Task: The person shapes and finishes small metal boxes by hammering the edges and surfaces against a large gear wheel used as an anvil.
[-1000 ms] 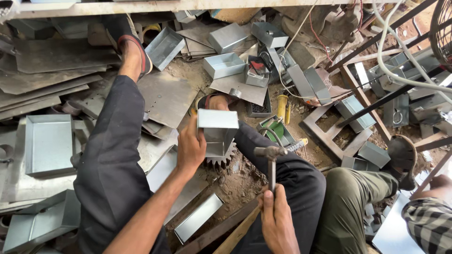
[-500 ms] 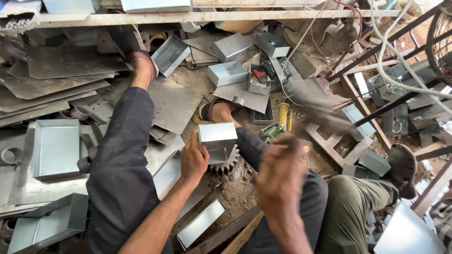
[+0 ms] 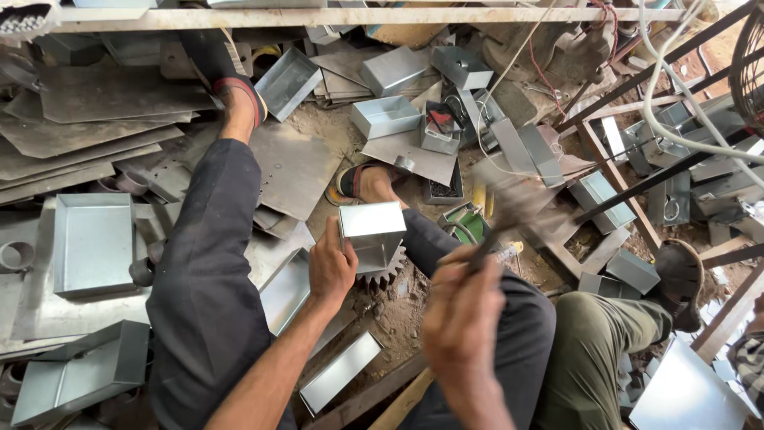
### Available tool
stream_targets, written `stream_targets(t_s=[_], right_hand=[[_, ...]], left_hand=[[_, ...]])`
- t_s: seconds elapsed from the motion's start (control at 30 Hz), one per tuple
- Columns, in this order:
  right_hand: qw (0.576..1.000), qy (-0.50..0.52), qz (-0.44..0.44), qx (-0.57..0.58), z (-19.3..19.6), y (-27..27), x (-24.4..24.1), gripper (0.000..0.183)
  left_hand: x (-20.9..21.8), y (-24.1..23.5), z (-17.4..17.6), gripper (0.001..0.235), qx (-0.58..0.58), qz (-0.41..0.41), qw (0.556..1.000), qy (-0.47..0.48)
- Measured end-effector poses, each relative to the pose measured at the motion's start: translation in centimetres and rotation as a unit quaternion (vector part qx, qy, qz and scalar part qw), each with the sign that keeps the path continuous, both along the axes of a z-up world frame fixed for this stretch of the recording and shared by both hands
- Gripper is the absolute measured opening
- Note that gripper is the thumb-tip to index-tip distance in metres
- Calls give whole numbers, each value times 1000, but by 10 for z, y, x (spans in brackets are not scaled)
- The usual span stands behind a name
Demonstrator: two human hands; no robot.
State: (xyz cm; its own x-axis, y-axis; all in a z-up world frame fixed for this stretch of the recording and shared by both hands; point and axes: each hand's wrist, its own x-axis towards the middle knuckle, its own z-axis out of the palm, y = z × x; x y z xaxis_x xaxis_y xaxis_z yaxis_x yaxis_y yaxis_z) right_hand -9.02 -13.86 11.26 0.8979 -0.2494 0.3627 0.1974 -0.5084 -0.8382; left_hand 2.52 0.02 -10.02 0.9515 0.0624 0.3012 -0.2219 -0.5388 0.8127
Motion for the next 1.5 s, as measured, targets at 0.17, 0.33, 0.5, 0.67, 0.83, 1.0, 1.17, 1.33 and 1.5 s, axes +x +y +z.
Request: stream_targets(t_s=[0.17,0.33,0.5,0.67,0.83,1.0,1.17,1.33,1.5], right_hand=[[972,226,40,-55,-49,12,-37,23],[982,169,-26,77,-23,-3,-51,24],[996,69,-55,-22,16,-29,-47,25],[992,109,-51,-42,15,-36,-41,27],[972,214,-68,-74,27,-34,-30,27],[988,-10,-139,-73,30,-33,-25,20],[973,-95,8,209,-40,-40,6,16],[919,345,16,-191,-66,-19,35,19],[956,268,-42,-109,-6,-26,23,22]], left_hand=[[-11,4,11,35,18,2,1000,-9],[-8,1,33,35,32,10,999,2],[-13,2,65,47,-32,-16,999,-38],[11,9,89,40,190,-58,962,-186],[17,2,87,15,405,-133,900,-92],[21,2,81,18,413,-148,898,-44],[19,1,78,11,413,-133,899,-59],[16,0,80,6,432,-124,891,-58],[14,-3,85,8,453,-101,881,-92]])
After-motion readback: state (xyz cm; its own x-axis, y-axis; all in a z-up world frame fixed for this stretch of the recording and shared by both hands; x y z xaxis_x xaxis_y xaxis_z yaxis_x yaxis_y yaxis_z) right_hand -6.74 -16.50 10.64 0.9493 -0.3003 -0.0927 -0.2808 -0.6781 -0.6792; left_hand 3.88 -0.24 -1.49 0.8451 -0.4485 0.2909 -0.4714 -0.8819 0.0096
